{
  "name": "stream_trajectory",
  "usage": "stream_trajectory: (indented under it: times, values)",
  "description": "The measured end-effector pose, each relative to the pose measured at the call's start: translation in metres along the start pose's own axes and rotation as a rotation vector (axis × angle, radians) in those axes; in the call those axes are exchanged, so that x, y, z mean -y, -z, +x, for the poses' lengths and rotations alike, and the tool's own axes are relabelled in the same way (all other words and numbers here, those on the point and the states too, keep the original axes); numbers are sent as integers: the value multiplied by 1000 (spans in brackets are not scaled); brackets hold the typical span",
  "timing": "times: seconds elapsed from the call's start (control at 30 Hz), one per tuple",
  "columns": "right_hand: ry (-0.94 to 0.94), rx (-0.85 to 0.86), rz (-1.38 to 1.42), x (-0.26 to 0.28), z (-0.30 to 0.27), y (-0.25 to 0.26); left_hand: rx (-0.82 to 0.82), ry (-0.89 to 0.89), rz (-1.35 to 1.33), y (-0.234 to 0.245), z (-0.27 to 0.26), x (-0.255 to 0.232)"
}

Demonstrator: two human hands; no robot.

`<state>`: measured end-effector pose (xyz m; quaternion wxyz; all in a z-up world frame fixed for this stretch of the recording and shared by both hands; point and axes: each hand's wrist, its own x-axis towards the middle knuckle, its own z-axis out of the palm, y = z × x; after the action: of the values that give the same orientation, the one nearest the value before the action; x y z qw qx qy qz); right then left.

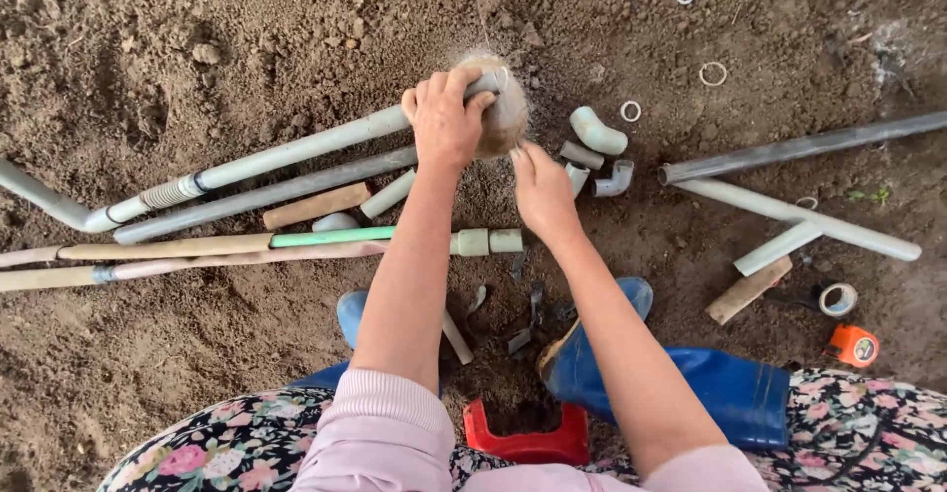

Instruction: The person sits on a small red stool on the ground and assembles various plastic pipes and fittings. They connect a green pipe to a gray pipe and then insert a black pipe into the assembly. Later, they use a knife to scrape the surface of a coconut shell.

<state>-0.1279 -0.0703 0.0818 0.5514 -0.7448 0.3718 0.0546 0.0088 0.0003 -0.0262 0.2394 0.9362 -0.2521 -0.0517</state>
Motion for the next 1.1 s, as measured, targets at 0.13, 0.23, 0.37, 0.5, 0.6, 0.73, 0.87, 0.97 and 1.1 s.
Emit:
stream_trajectory:
  times: [0.13, 0.23, 0.37, 0.5, 0.6, 0.73, 0.87, 0.97, 1.1]
  values:
    - [-101, 21, -97, -5, -17, 4, 18, 12, -7, -3, 3, 3]
    - [-76, -3, -78, -12, 6, -8, 48, 24, -5, 1, -5, 3]
    - [8, -44, -138, -7, 18, -9, 69, 30, 1, 2, 2, 0]
    - [-102, 3, -107, -13, -18, -3, 70, 34, -4, 1, 3, 2]
    - [-112, 14, -123, -20, -6, -7, 88, 56, 28, 8, 2, -4]
    - [2, -46, -143, -10, 24, -10, 104, 30, -23, 14, 5, -5]
    - [-61, -5, -84, -5, 12, -8, 41, -4, -12, 6, 2, -1]
    - [-145, 0, -77, -5, -22, -2, 41, -11, -10, 2, 3, 3]
    - [-96, 30, -84, -9, -3, -12, 35, 12, -3, -2, 5, 6]
